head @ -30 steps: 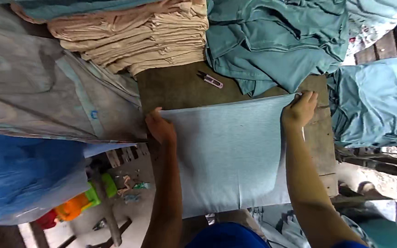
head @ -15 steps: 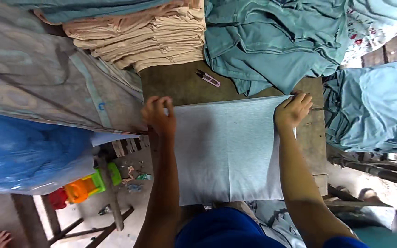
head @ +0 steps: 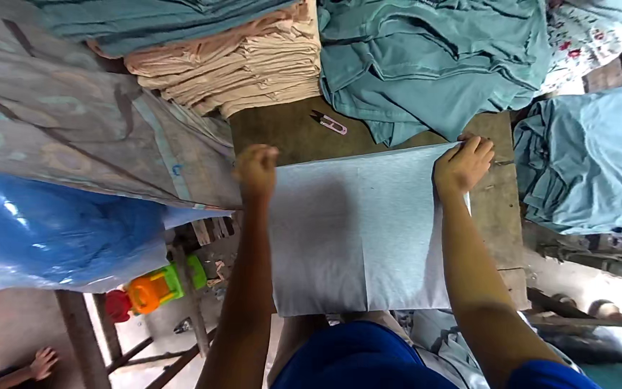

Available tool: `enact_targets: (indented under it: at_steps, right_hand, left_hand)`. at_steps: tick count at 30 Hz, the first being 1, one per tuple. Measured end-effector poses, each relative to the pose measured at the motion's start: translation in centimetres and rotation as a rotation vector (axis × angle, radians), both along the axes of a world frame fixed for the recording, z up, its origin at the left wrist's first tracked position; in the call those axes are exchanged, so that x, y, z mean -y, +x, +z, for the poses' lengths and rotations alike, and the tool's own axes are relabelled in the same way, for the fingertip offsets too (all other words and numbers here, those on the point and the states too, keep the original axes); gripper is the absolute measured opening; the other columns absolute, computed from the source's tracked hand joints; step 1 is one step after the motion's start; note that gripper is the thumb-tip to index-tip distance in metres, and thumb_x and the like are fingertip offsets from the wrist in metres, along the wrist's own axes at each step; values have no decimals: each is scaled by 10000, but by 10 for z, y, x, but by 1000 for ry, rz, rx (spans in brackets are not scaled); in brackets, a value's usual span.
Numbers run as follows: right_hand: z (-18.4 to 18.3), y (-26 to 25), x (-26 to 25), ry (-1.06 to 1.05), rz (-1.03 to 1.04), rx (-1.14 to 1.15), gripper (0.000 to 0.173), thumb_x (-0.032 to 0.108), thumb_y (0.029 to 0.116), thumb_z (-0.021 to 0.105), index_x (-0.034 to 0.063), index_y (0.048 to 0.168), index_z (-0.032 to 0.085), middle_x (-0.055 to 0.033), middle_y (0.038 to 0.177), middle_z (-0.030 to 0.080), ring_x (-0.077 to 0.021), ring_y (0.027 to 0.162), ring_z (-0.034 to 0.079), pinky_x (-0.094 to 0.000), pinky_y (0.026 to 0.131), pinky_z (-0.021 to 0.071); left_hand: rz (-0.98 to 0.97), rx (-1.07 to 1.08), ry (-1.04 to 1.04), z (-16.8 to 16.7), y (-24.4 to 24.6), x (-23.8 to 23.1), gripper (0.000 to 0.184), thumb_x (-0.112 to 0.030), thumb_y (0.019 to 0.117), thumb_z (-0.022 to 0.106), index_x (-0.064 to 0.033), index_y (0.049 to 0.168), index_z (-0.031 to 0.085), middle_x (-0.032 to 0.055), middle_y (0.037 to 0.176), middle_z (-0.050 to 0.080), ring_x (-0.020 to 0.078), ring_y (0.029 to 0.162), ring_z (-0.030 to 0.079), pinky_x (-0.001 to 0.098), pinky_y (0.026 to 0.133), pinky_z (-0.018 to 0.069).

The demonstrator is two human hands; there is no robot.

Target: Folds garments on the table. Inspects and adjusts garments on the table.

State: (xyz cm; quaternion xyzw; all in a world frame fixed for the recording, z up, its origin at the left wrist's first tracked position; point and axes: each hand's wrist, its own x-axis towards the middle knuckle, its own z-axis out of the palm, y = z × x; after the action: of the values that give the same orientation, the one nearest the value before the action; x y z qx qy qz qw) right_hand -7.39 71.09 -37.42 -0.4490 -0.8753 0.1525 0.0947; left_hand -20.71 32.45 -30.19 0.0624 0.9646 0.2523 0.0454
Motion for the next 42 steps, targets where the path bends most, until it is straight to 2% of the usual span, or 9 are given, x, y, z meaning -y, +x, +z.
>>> enact_targets:
  at_steps: [5, 9, 11, 17, 22, 26, 30, 33, 42]
  right_hand:
    - [1, -1, 2, 8, -5, -20, 413, 222, 1023, 371, 99, 1340, 605, -211, 1401, 545, -392, 1306, 518, -535, 1034, 423]
    - [-2, -1, 2, 22, -4, -23, 417, 226, 1008, 387, 95, 1335, 612, -205, 1396, 550, -390, 1306, 521, -528, 1031, 432]
    - [-2, -2, 1, 11, -1, -9, 426, 228, 1003, 382, 97, 1342, 604, -208, 1409, 541, -399, 1314, 513, -538, 1032, 428]
    - [5, 0, 1, -44, 8, 1, 433, 229, 1013, 384, 87, 1364, 592, -224, 1431, 525, -419, 1332, 495, -577, 1040, 417]
    - [20, 2, 13, 8, 7, -106, 461, 211, 982, 449, 29, 1389, 567, -263, 1453, 496, -471, 1353, 452, -621, 1061, 371]
    - [62, -28, 82, 60, 529, -315, 326, 144, 972, 538, -15, 1222, 674, -267, 1278, 643, -473, 1234, 576, -652, 1034, 412]
    - [37, -111, 141, -187, 816, -158, 383, 211, 1018, 582, 0, 1335, 615, -220, 1364, 605, -419, 1301, 543, -592, 1032, 457]
    - [10, -146, 157, -166, 831, -1, 476, 291, 1025, 608, -14, 1390, 584, -245, 1410, 562, -438, 1341, 496, -621, 1037, 412]
    - [46, -127, 135, -524, 734, -65, 306, 118, 999, 599, -47, 1253, 644, -295, 1305, 550, -400, 1181, 598, -494, 1012, 507]
  left_hand:
    - [-188, 199, 55, -15, 3, -55, 260, -368, 967, 701, -135, 1027, 801, 30, 1412, 626, 304, 1423, 433, 698, 1145, 132]
    - [-20, 166, 464, -19, -5, -16, 221, -173, 980, 683, 34, 1032, 739, 144, 1389, 620, 212, 1299, 580, 424, 1124, 438]
    - [178, 105, 649, -18, -4, 16, 266, -128, 1011, 610, 95, 1143, 671, 187, 1403, 585, 198, 1245, 603, 349, 1068, 492]
    - [499, -112, 441, -4, 16, 95, 371, -215, 1042, 567, 76, 1266, 620, 235, 1363, 592, 255, 1236, 603, 379, 1067, 486]
    - [-31, 13, 159, 12, 33, 14, 384, -273, 1060, 559, 40, 1244, 684, 258, 1323, 626, 368, 1229, 612, 481, 1049, 490]
    - [-153, 217, 5, -8, 27, -41, 494, -457, 1007, 624, -32, 1238, 720, 216, 1380, 609, 410, 1331, 520, 559, 1136, 378]
    - [-101, 116, 176, -17, 41, -41, 251, -235, 1003, 668, -28, 1105, 766, 178, 1166, 722, 302, 1056, 693, 471, 967, 529]
    - [-42, 114, 424, -21, 60, -29, 214, -163, 1001, 665, -13, 1115, 766, 148, 1169, 742, 197, 1091, 717, 358, 997, 555]
    - [-71, 4, 240, -20, 81, -43, 324, -254, 1014, 628, 1, 1200, 704, 209, 1270, 662, 304, 1093, 680, 425, 939, 562]
